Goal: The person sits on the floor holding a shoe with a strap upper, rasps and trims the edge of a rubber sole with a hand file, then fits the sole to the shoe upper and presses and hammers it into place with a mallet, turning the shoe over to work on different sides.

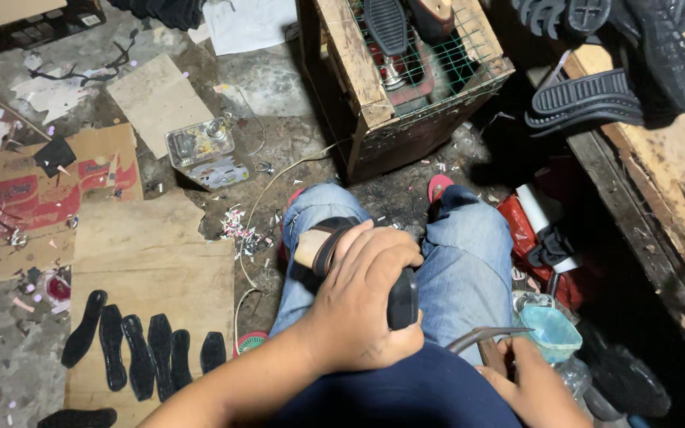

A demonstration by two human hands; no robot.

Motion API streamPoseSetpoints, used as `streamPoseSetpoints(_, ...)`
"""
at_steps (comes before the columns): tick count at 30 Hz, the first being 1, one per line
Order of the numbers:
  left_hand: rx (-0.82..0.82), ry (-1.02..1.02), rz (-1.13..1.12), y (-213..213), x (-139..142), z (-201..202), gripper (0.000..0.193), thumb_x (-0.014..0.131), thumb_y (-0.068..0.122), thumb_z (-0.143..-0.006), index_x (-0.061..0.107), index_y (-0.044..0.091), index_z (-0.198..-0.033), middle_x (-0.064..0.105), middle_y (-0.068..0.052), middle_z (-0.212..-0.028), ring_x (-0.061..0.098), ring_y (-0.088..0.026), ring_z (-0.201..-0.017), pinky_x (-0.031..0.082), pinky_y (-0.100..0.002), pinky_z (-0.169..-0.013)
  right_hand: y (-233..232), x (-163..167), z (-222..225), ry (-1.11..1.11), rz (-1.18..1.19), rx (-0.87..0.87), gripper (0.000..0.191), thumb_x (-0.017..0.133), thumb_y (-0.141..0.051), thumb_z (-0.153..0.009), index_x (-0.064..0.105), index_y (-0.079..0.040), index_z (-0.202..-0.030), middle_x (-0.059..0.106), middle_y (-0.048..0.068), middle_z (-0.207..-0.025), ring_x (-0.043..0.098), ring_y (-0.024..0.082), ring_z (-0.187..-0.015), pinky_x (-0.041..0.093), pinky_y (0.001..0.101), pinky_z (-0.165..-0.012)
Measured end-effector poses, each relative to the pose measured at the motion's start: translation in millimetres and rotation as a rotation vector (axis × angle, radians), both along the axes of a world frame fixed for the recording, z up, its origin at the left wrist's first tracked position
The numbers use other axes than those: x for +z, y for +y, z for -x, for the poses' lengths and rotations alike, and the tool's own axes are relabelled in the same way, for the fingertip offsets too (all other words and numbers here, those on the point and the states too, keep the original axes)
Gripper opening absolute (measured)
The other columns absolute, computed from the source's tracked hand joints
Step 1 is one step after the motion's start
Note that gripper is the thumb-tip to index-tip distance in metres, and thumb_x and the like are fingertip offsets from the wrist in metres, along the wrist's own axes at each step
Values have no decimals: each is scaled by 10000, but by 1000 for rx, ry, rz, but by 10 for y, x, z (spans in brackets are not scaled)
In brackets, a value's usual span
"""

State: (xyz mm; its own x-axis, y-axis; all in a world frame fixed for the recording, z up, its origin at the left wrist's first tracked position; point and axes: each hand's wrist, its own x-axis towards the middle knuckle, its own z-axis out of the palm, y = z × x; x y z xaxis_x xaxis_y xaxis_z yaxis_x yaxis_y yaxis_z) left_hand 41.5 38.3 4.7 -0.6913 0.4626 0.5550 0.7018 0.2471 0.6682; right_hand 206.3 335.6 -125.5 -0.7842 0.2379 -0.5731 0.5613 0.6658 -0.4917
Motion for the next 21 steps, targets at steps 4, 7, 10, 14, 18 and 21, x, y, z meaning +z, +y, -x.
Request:
streamPoseSetpoints(4, -29, 80, -72, 41, -36, 84, 556, 893, 355, -721, 583, 54, -1070, 616, -128, -1093, 608, -340, -1093, 432, -478, -1071, 156, -162, -73, 110, 183, -257, 354, 793, -231, -866, 635, -6, -1088, 668, 159, -877, 632, 261, -751, 529, 380, -684)
streamPoseSetpoints(7, -81, 43, -17, 61, -41, 88, 493, 885, 324, -768, 592, 69, -1073, 627, -99, -1115, 621, -321, -1139, 435, -475, -1130, 162, 297, 55, 308, 507, -355, 283, 713, -160, -864, 637, 13, -1074, 667, 142, -889, 633, 242, -786, 515, 364, -708)
streamPoseSetpoints(10, -52, 36, 1, 65, -18, 62, 445, 807, 210, -700, 612, 78, -1077, 663, -90, -1160, 641, -315, -1206, 372, -534, -1166, 43, 962, 197, 537, 640, -89, 232, 633, -88, -863, 638, 33, -1061, 666, 126, -902, 633, 224, -821, 502, 348, -731)
streamPoseSetpoints(14, -222, -57, 35, 58, -4, 88, 395, 748, 131, -681, 629, 81, -1055, 642, -71, -1075, 635, -293, -1116, 428, -481, -1129, -303, 1394, 484, 763, 543, 306, 145, 664, -101, -880, 648, -3, -985, 666, 71, -850, 621, 174, -773, 500, 307, -672)
streamPoseSetpoints(18, -290, -62, 65, 50, -17, 84, 369, 731, 108, -666, 621, 86, -1018, 636, -49, -1041, 633, -290, -1088, 441, -461, -1107, -552, 1489, 642, 822, 433, 384, 211, 836, -134, -828, 638, -62, -838, 646, 23, -715, 616, 114, -596, 449, 280, -559)
streamPoseSetpoints(21, -298, -60, 56, 35, -30, 76, 377, 736, 113, -662, 617, 84, -1018, 632, -49, -1039, 631, -293, -1082, 444, -458, -1099, -625, 1479, 728, 830, 500, 333, 201, 799, -82, -789, 603, -57, -753, 610, 28, -650, 578, 120, -517, 421, 279, -478)
